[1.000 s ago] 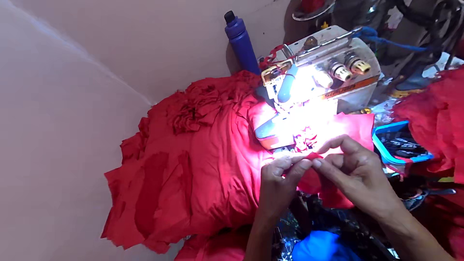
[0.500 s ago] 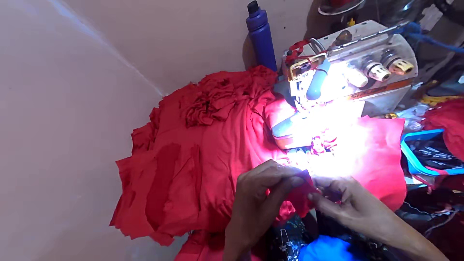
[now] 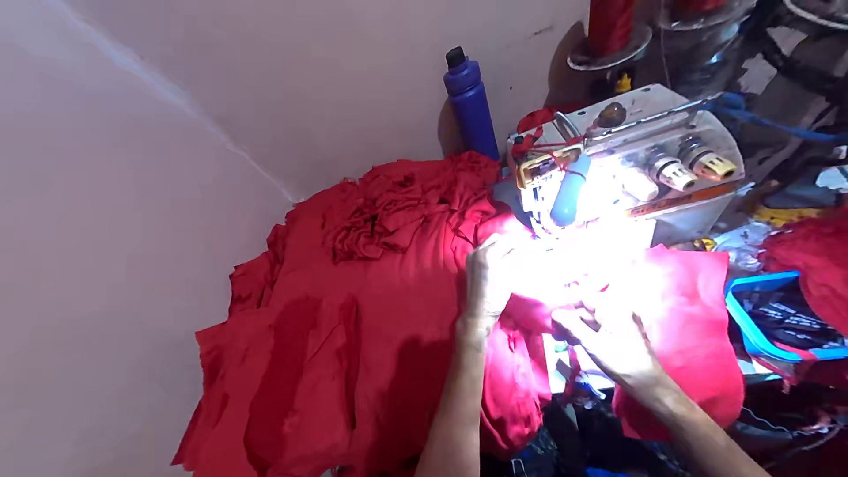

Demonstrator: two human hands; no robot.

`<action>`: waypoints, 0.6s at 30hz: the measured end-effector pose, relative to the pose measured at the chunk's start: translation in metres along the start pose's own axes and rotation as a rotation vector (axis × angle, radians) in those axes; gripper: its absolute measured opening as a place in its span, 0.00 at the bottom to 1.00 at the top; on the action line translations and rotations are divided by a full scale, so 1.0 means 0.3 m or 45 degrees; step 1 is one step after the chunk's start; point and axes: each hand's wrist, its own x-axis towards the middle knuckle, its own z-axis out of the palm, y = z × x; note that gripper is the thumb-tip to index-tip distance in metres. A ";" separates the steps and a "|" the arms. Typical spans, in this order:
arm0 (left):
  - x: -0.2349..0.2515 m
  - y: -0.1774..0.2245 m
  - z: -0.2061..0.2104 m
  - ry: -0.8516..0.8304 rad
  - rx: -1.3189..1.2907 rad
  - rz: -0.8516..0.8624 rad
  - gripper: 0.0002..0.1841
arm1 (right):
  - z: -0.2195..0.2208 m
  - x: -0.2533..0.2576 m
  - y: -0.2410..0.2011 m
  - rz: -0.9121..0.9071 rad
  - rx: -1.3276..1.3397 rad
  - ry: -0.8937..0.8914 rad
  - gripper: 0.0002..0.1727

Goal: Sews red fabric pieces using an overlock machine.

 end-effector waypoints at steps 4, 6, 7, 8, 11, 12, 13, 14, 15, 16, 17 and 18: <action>0.015 0.021 0.060 -0.005 0.349 -0.106 0.14 | 0.004 0.001 0.025 0.044 -0.088 -0.006 0.19; -0.004 0.046 0.077 0.066 0.467 -0.034 0.12 | -0.002 -0.025 0.021 -0.024 -0.125 0.041 0.19; -0.025 0.056 0.085 0.102 0.499 0.014 0.10 | -0.002 -0.040 0.026 -0.059 -0.127 0.068 0.18; -0.053 0.068 0.095 0.125 0.526 0.050 0.09 | -0.005 -0.056 0.032 -0.089 -0.117 0.080 0.18; -0.134 0.115 0.132 0.209 0.629 0.078 0.06 | -0.009 -0.104 0.053 -0.136 -0.060 0.124 0.17; -0.150 0.124 0.143 0.236 0.697 0.081 0.05 | -0.009 -0.109 0.058 -0.143 -0.042 0.149 0.15; -0.160 0.128 0.151 0.243 0.723 0.064 0.05 | -0.011 -0.109 0.057 -0.139 -0.029 0.162 0.14; -0.162 0.130 0.156 0.233 0.716 0.031 0.06 | -0.013 -0.101 0.053 -0.132 -0.030 0.178 0.14; -0.156 0.129 0.160 0.219 0.693 -0.006 0.07 | -0.013 -0.087 0.048 -0.122 -0.050 0.199 0.14; -0.143 0.127 0.163 0.202 0.672 -0.054 0.09 | -0.014 -0.069 0.045 -0.118 -0.058 0.211 0.14; -0.128 0.130 0.165 0.188 0.650 -0.105 0.10 | -0.014 -0.050 0.046 -0.120 -0.056 0.216 0.15; -0.114 0.134 0.166 0.179 0.614 -0.154 0.11 | -0.010 -0.033 0.050 -0.139 -0.058 0.230 0.15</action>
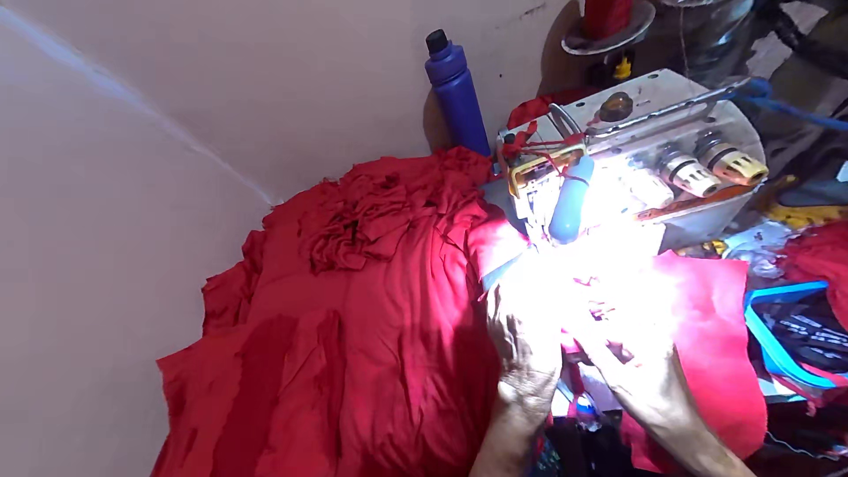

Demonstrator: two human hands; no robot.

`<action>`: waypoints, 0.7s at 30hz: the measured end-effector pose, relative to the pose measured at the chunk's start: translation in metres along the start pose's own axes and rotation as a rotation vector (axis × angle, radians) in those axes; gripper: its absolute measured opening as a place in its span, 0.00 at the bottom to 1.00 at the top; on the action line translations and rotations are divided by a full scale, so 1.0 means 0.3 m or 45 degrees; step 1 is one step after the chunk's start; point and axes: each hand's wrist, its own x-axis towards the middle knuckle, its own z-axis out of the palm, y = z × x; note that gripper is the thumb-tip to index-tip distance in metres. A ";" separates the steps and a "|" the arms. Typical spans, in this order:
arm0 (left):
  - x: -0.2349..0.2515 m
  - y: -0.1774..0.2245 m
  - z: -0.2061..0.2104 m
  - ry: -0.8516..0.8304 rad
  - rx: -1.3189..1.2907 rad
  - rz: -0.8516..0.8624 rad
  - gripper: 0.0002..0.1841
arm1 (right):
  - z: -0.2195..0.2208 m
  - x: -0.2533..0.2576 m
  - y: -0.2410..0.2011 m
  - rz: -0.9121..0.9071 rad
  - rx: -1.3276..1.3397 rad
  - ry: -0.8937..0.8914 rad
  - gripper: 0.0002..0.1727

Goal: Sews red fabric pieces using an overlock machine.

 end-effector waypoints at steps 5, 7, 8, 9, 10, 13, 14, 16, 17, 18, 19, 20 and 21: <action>0.059 -0.022 -0.014 -0.230 -0.108 -0.078 0.17 | 0.022 0.063 0.005 -0.078 -0.096 0.052 0.14; 0.114 -0.053 -0.031 -0.415 -0.156 -0.088 0.24 | 0.026 0.093 0.007 -0.127 -0.255 0.070 0.14; 0.146 -0.069 -0.037 -0.472 -0.132 -0.090 0.24 | 0.028 0.104 0.012 -0.156 -0.327 0.075 0.15; 0.175 -0.082 -0.040 -0.520 -0.095 -0.109 0.22 | 0.028 0.108 0.013 -0.177 -0.379 0.068 0.15; 0.200 -0.096 -0.044 -0.552 -0.089 -0.135 0.20 | 0.024 0.104 0.011 -0.191 -0.415 0.057 0.16; 0.274 -0.149 -0.008 -0.516 -0.047 -0.099 0.15 | -0.017 0.054 0.000 -0.256 -0.515 0.040 0.17; 0.306 -0.166 0.009 -0.513 -0.017 -0.093 0.16 | -0.042 0.024 -0.001 -0.294 -0.526 0.032 0.18; 0.378 -0.206 0.040 -0.525 0.008 -0.198 0.19 | -0.105 -0.047 0.008 -0.375 -0.537 0.010 0.17; 0.398 -0.241 0.052 -0.503 -0.041 -0.205 0.19 | -0.139 -0.086 0.015 -0.424 -0.546 -0.016 0.17; 0.402 -0.289 0.065 -0.434 -0.123 -0.146 0.19 | -0.171 -0.127 0.023 -0.478 -0.552 -0.049 0.18; 0.395 -0.331 0.067 -0.377 -0.221 -0.075 0.18 | -0.200 -0.169 0.033 -0.525 -0.557 -0.100 0.18; 0.380 -0.363 0.061 -0.343 -0.330 -0.012 0.18 | -0.226 -0.211 0.043 -0.571 -0.565 -0.155 0.19; 0.358 -0.386 0.055 -0.312 -0.458 0.021 0.17 | -0.247 -0.248 0.058 -0.622 -0.594 -0.202 0.20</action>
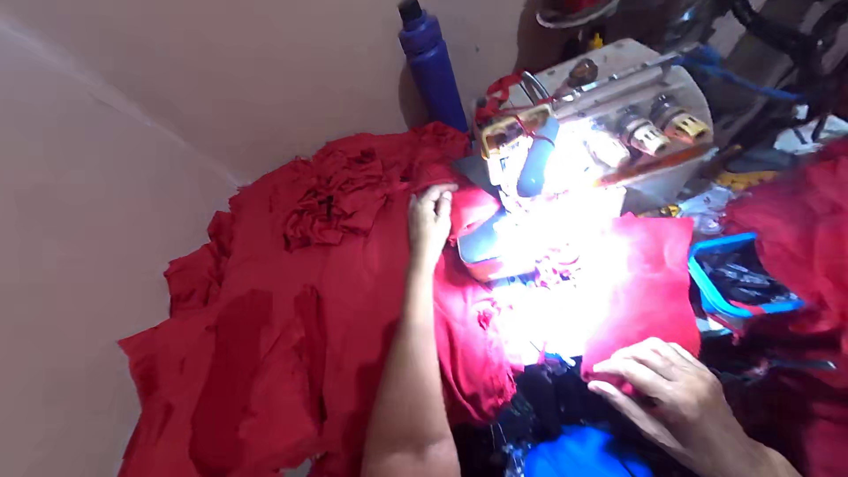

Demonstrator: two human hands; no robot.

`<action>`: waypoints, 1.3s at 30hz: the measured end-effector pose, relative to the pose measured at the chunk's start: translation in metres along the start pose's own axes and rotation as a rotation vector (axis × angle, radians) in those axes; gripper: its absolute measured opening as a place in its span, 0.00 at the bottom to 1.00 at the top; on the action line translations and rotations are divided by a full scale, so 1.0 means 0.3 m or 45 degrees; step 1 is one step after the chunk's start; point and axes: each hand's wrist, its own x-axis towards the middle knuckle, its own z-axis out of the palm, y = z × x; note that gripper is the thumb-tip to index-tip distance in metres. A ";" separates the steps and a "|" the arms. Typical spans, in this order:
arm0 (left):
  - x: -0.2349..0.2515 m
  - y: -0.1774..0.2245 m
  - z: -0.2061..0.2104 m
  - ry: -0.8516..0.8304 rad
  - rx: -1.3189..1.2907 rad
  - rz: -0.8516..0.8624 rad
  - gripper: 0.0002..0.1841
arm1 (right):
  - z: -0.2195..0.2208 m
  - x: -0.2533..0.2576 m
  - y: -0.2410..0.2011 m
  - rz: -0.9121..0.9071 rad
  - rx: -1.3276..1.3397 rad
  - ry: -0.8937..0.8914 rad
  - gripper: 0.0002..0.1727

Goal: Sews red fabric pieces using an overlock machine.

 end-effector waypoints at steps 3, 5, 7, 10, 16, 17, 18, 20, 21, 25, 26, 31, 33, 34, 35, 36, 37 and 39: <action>-0.127 0.051 -0.032 0.199 -0.214 -0.002 0.15 | 0.002 -0.087 0.027 -0.140 -0.180 -0.073 0.17; -0.286 0.146 -0.068 0.288 -0.085 0.000 0.16 | 0.029 -0.115 0.049 -0.194 -0.236 -0.038 0.12; -0.434 0.205 -0.079 0.365 0.026 0.005 0.15 | 0.048 -0.121 0.060 -0.234 -0.195 0.017 0.09; -0.623 0.255 -0.047 0.411 -0.002 -0.041 0.13 | 0.042 -0.125 0.053 -0.231 -0.085 0.054 0.11; -0.841 0.367 0.068 0.225 -0.291 -0.142 0.09 | -0.010 -0.118 0.032 0.131 0.354 -0.034 0.09; -0.855 0.383 0.087 0.166 -0.347 -0.136 0.09 | -0.020 -0.115 0.031 0.155 0.398 -0.061 0.10; -0.861 0.396 0.103 0.094 -0.440 -0.111 0.08 | -0.032 -0.112 0.031 0.166 0.419 -0.089 0.11; -0.853 0.410 0.132 -0.103 -0.691 -0.011 0.08 | -0.062 -0.092 0.030 0.213 0.443 -0.076 0.12; -0.837 0.418 0.142 -0.239 -0.845 0.010 0.10 | -0.079 -0.073 0.028 0.259 0.468 -0.035 0.12; -0.674 0.503 0.149 -0.710 -1.272 -0.298 0.30 | -0.163 0.009 0.021 0.320 0.587 0.175 0.11; -0.617 0.528 0.153 -0.712 -1.309 -0.455 0.30 | -0.185 0.025 0.017 0.269 0.570 0.188 0.12; -0.381 0.514 0.233 -0.617 -0.807 -0.750 0.22 | -0.239 0.040 -0.005 0.055 0.423 0.148 0.15; -0.335 0.505 0.269 -0.535 -0.567 -0.609 0.25 | -0.243 0.027 0.004 0.042 0.417 0.139 0.15; -0.327 0.508 0.277 -0.475 -0.450 -0.523 0.26 | -0.245 0.018 0.013 0.043 0.425 0.133 0.14; -0.324 0.519 0.275 -0.412 -0.337 -0.450 0.25 | -0.245 0.011 0.022 0.048 0.433 0.128 0.15; -0.322 0.520 0.286 -0.336 -0.257 -0.347 0.23 | -0.245 0.004 0.031 0.059 0.437 0.129 0.15; -0.324 0.521 0.304 -0.248 -0.229 -0.258 0.18 | -0.244 0.001 0.040 0.068 0.443 0.131 0.16; -0.337 0.525 0.323 -0.167 -0.244 -0.133 0.14 | -0.244 0.006 0.056 0.095 0.442 0.139 0.16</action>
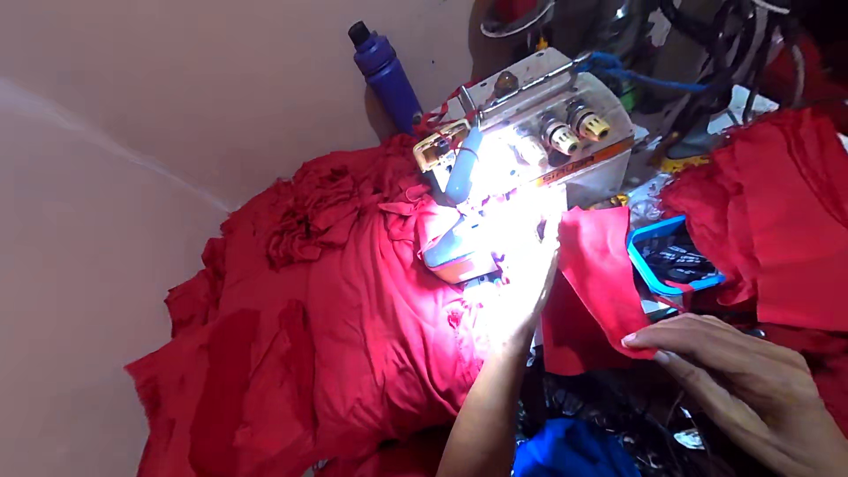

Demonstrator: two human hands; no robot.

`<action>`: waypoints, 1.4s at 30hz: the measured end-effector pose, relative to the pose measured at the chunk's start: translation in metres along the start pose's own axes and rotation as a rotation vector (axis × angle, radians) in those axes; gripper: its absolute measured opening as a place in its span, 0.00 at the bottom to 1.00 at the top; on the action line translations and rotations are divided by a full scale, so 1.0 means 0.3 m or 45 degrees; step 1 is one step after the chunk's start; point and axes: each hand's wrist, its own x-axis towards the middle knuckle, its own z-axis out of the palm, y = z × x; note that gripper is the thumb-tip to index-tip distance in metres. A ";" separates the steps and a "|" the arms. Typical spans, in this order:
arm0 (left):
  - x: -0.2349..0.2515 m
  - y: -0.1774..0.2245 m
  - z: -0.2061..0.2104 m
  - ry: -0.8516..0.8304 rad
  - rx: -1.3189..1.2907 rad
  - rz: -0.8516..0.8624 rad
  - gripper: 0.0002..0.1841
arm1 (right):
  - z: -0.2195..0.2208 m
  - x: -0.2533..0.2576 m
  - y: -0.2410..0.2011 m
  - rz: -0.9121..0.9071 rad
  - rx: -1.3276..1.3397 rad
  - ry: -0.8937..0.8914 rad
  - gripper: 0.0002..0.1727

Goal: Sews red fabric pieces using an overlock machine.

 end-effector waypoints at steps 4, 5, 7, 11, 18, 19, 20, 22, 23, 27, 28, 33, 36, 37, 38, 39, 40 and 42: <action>-0.004 0.086 -0.010 -0.103 -0.330 0.076 0.14 | -0.001 0.076 0.005 0.056 -0.011 0.139 0.15; -0.003 0.117 -0.020 -0.149 -0.439 0.043 0.13 | 0.001 0.110 -0.008 0.063 -0.006 0.201 0.13; -0.011 0.161 -0.047 -0.215 -0.728 0.011 0.11 | 0.007 0.176 -0.025 0.088 0.056 0.303 0.09; -0.064 0.177 -0.103 -0.129 -0.807 0.071 0.08 | 0.035 0.255 -0.048 0.171 0.200 0.316 0.05; -0.165 0.124 -0.190 -0.022 -0.786 0.077 0.10 | 0.135 0.259 -0.108 0.318 0.318 0.257 0.06; -0.177 0.118 -0.201 -0.008 -0.789 0.033 0.10 | 0.147 0.259 -0.114 0.327 0.341 0.235 0.05; -0.189 0.114 -0.212 0.013 -0.792 -0.005 0.10 | 0.161 0.258 -0.118 0.321 0.357 0.220 0.05; -0.208 0.108 -0.231 0.060 -0.791 -0.032 0.09 | 0.192 0.256 -0.110 0.287 0.410 0.199 0.06; -0.216 0.102 -0.241 0.080 -0.787 -0.018 0.09 | 0.207 0.255 -0.108 0.277 0.443 0.183 0.07; -0.241 0.061 -0.318 0.131 -0.576 0.213 0.06 | 0.242 0.249 -0.132 0.305 0.610 -0.025 0.12; -0.244 0.051 -0.356 0.093 -0.500 0.286 0.06 | 0.245 0.248 -0.136 0.319 0.666 -0.122 0.13; -0.247 0.040 -0.513 0.013 -0.239 0.501 0.06 | 0.288 0.244 -0.154 0.360 0.831 -0.421 0.07; -0.253 0.023 -0.560 0.046 -0.227 0.512 0.07 | 0.309 0.232 -0.161 0.355 0.854 -0.464 0.04; -0.255 0.018 -0.569 0.061 -0.229 0.512 0.07 | 0.316 0.229 -0.160 0.346 0.844 -0.477 0.04; -0.256 0.012 -0.576 0.073 -0.233 0.512 0.08 | 0.323 0.226 -0.158 0.344 0.829 -0.479 0.05; -0.257 0.007 -0.580 0.083 -0.239 0.509 0.08 | 0.330 0.222 -0.155 0.342 0.816 -0.474 0.05; -0.256 0.003 -0.582 0.093 -0.247 0.508 0.08 | 0.336 0.218 -0.151 0.343 0.805 -0.463 0.05; -0.249 -0.005 -0.582 0.124 -0.240 0.514 0.07 | 0.348 0.209 -0.149 0.339 0.762 -0.418 0.05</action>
